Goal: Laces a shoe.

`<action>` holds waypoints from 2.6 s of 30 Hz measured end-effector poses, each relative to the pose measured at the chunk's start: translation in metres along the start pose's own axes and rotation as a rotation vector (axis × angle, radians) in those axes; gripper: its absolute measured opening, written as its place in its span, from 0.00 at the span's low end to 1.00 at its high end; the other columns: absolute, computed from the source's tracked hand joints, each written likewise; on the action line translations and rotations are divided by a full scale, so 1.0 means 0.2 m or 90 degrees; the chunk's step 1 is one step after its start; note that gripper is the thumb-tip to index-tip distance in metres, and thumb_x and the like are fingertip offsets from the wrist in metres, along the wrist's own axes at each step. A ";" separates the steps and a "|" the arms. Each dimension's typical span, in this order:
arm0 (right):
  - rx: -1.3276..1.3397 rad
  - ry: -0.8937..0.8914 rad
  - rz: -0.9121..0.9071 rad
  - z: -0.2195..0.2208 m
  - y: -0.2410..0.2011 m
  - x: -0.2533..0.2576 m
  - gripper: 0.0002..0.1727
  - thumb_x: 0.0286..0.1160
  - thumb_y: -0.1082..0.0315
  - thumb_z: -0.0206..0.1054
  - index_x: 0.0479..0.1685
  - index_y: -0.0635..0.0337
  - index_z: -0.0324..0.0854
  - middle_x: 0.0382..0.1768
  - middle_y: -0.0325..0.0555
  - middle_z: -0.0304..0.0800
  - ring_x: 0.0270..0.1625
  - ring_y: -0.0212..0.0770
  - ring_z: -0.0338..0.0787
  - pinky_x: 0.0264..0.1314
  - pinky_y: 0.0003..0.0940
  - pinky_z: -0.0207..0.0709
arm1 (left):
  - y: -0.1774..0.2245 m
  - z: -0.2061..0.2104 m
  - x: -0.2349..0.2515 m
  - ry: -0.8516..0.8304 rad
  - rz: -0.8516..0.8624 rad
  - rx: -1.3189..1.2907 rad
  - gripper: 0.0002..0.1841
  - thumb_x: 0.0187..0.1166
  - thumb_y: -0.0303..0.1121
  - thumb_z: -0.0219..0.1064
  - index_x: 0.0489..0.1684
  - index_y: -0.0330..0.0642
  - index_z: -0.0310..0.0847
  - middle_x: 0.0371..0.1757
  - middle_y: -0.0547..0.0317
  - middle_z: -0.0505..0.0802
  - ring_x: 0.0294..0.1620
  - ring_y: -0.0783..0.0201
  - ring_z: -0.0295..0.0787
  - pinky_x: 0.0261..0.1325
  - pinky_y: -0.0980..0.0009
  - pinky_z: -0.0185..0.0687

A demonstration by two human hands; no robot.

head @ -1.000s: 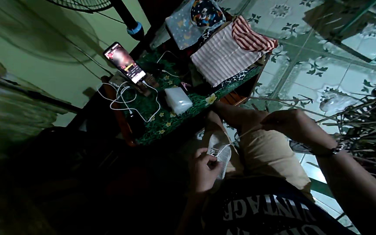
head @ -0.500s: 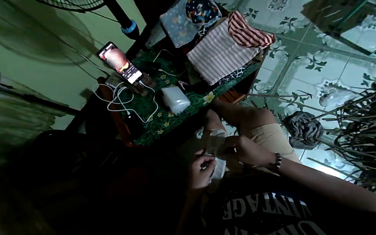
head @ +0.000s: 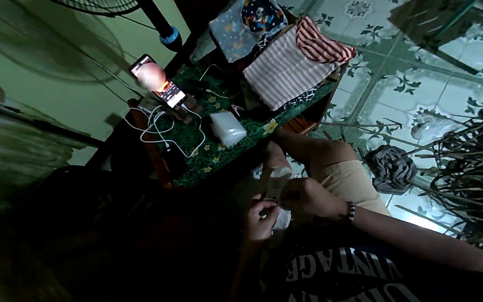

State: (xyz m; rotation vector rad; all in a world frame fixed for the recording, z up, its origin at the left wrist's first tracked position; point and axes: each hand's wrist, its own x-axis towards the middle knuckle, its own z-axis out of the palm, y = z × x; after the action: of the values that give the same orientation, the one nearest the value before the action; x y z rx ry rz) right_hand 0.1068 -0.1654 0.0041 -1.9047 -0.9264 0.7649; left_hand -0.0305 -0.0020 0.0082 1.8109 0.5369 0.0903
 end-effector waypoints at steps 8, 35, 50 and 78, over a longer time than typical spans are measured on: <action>0.018 0.031 0.015 -0.01 -0.03 -0.01 0.14 0.71 0.56 0.73 0.41 0.59 0.91 0.41 0.46 0.91 0.45 0.41 0.90 0.54 0.47 0.84 | 0.00 0.00 0.00 0.009 0.004 0.003 0.07 0.66 0.29 0.76 0.35 0.35 0.90 0.67 0.44 0.87 0.69 0.64 0.82 0.66 0.71 0.82; -0.013 0.065 -0.011 0.09 0.01 -0.02 0.12 0.74 0.61 0.70 0.42 0.61 0.90 0.45 0.51 0.91 0.49 0.46 0.91 0.56 0.50 0.84 | -0.02 0.02 0.00 0.015 0.058 -0.006 0.09 0.75 0.28 0.70 0.37 0.29 0.92 0.70 0.39 0.86 0.71 0.61 0.83 0.71 0.69 0.81; 0.049 0.069 0.015 0.09 0.05 -0.02 0.11 0.74 0.63 0.71 0.42 0.63 0.91 0.44 0.50 0.91 0.47 0.41 0.90 0.56 0.41 0.83 | -0.03 -0.01 0.05 -0.010 0.104 0.059 0.06 0.66 0.24 0.76 0.37 0.35 0.94 0.68 0.41 0.88 0.72 0.60 0.83 0.70 0.69 0.82; 0.248 0.097 0.061 0.03 0.08 -0.07 0.26 0.65 0.72 0.76 0.65 0.61 0.77 0.62 0.53 0.78 0.36 0.32 0.85 0.40 0.28 0.85 | 0.26 -0.51 -0.14 -0.173 0.293 -0.322 0.10 0.88 0.43 0.59 0.48 0.51 0.82 0.42 0.56 0.94 0.43 0.60 0.94 0.48 0.66 0.90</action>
State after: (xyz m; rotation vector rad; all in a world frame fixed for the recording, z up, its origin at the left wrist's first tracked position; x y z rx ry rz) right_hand 0.0993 -0.1813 -0.0112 -1.6439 -0.5475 0.7801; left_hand -0.0733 0.0669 0.0931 1.3865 -0.1030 0.2657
